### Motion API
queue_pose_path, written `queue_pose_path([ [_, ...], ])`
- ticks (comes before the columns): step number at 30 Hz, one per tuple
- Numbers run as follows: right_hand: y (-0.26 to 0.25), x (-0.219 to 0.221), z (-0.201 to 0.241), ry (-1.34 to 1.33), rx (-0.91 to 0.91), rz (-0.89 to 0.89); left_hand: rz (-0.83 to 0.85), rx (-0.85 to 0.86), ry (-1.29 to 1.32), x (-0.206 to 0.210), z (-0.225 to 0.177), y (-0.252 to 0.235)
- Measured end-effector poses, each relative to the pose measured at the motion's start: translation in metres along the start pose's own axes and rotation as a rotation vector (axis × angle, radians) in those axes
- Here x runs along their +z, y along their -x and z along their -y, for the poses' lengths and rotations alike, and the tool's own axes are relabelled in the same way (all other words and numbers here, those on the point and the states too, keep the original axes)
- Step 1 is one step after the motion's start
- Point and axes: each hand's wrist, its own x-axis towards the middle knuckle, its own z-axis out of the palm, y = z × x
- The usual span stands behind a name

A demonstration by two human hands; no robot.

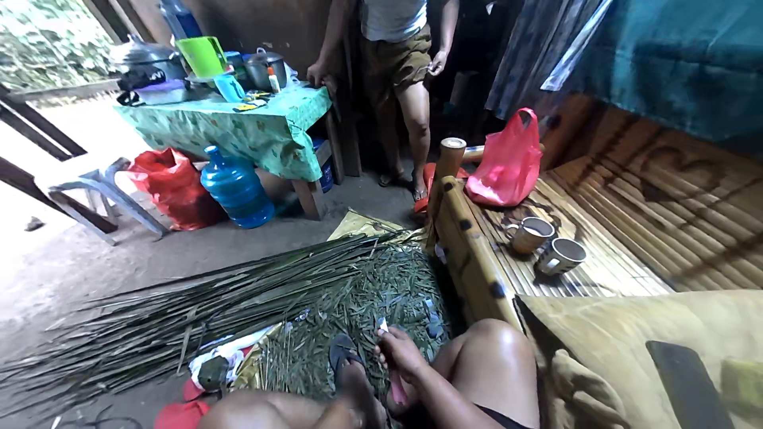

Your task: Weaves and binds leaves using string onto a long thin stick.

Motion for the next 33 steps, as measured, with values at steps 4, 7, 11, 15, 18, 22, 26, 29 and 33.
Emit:
queue_pose_path([
  [4,0.003,0.0,0.001,-0.02,-0.009,-0.005,-0.038,-0.103,0.367,0.014,-0.01,-0.035],
  [7,0.009,-0.004,0.008,-0.012,-0.031,-0.077,-0.23,-0.021,0.462,-0.001,-0.029,-0.024],
  [11,0.014,-0.006,0.022,-0.059,-0.038,-0.139,-0.373,0.172,0.587,-0.038,-0.04,0.029],
  [15,0.014,-0.011,0.025,0.013,-0.208,0.031,-0.498,0.303,0.76,-0.059,-0.041,0.08],
  [18,0.025,-0.007,0.031,0.109,-0.261,0.197,-0.539,0.385,0.834,-0.047,-0.036,0.105],
  [22,0.033,0.002,0.043,0.134,-0.242,0.286,-0.583,0.531,0.808,-0.03,-0.034,0.132],
  [26,0.034,-0.001,0.038,0.06,-0.257,0.302,-0.575,0.661,0.796,-0.008,-0.035,0.138],
  [29,0.039,0.005,0.034,0.049,-0.246,0.33,-0.572,0.687,0.835,-0.004,-0.037,0.137],
  [33,0.042,0.019,0.026,0.101,-0.252,0.4,-0.667,0.667,0.861,-0.011,-0.044,0.133],
])
